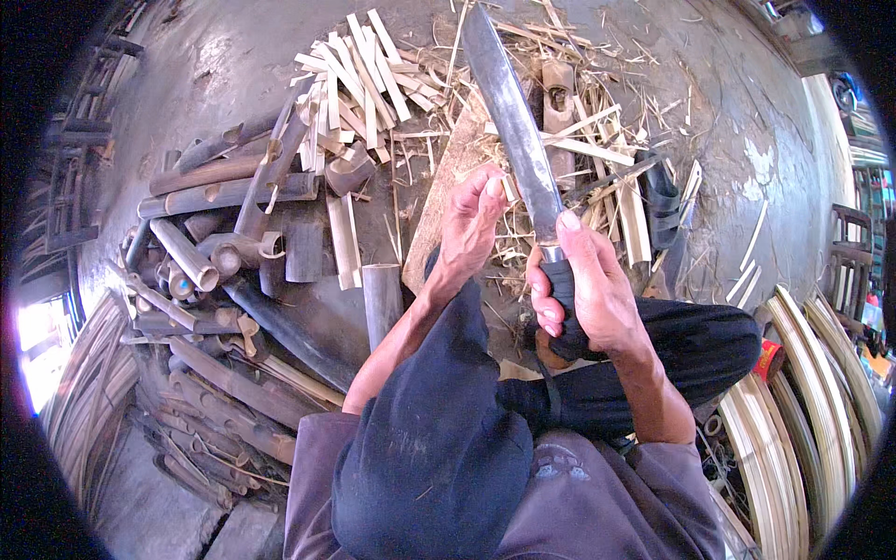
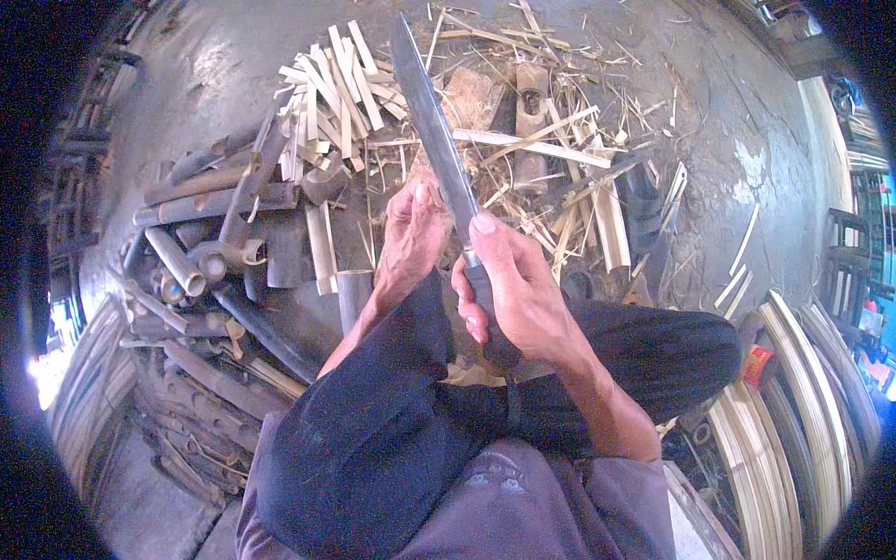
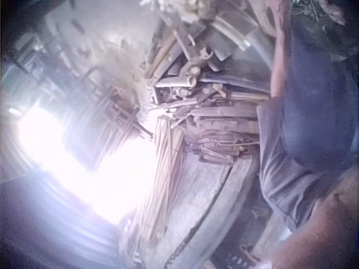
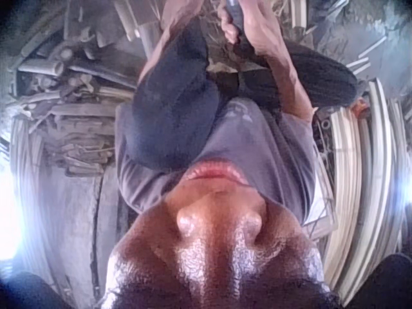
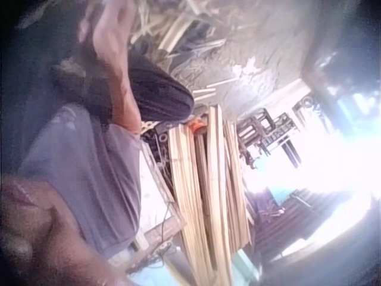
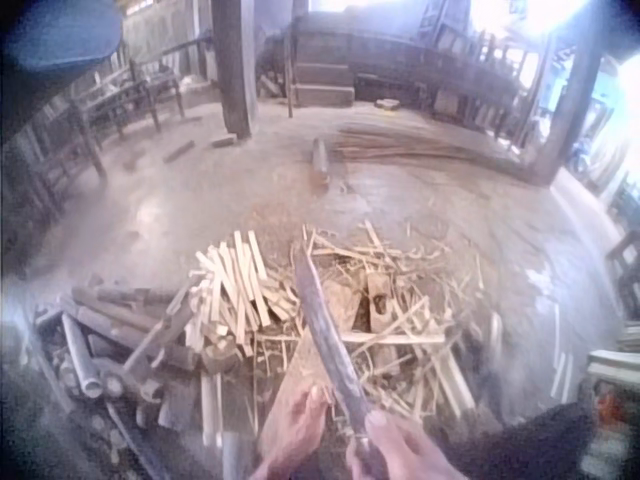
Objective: The person sits on the floor and uses a knife to shave thin strips from a piece of wood. They repeatedly scrape the blade along the wood to create shavings, which accumulate on the floor.
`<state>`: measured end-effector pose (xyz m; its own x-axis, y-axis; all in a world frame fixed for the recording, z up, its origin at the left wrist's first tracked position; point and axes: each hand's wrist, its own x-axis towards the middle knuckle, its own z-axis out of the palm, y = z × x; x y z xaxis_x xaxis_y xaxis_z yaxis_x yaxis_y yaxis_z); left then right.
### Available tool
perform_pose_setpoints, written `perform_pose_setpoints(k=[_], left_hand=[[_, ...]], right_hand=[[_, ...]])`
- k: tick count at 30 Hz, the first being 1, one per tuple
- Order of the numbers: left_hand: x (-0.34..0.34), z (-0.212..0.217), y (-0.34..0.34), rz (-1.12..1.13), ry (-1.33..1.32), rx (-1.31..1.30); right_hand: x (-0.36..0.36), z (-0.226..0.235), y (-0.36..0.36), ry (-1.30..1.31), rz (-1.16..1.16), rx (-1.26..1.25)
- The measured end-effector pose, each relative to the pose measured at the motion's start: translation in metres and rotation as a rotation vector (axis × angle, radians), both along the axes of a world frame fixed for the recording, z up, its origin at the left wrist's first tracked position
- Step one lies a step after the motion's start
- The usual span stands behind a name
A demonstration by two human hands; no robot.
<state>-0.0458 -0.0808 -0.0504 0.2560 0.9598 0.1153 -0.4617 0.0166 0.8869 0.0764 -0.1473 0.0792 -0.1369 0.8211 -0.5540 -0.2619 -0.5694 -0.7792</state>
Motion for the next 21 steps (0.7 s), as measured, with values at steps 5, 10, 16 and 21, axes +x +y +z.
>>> perform_pose_setpoints(k=[5, 10, 16, 21], left_hand=[[-0.001, -0.007, -0.001, -0.02, 0.02, 0.001], [0.004, -0.006, -0.002, -0.023, -0.025, -0.043], [0.004, -0.008, -0.001, -0.018, 0.01, -0.012], [0.005, -0.003, -0.003, -0.032, 0.002, -0.049]], right_hand=[[0.001, 0.003, -0.001, -0.003, 0.007, -0.014], [-0.001, 0.007, -0.001, -0.052, -0.012, -0.016], [0.004, 0.008, -0.001, -0.049, 0.049, -0.03], [-0.003, 0.009, -0.005, -0.053, -0.018, -0.034]])
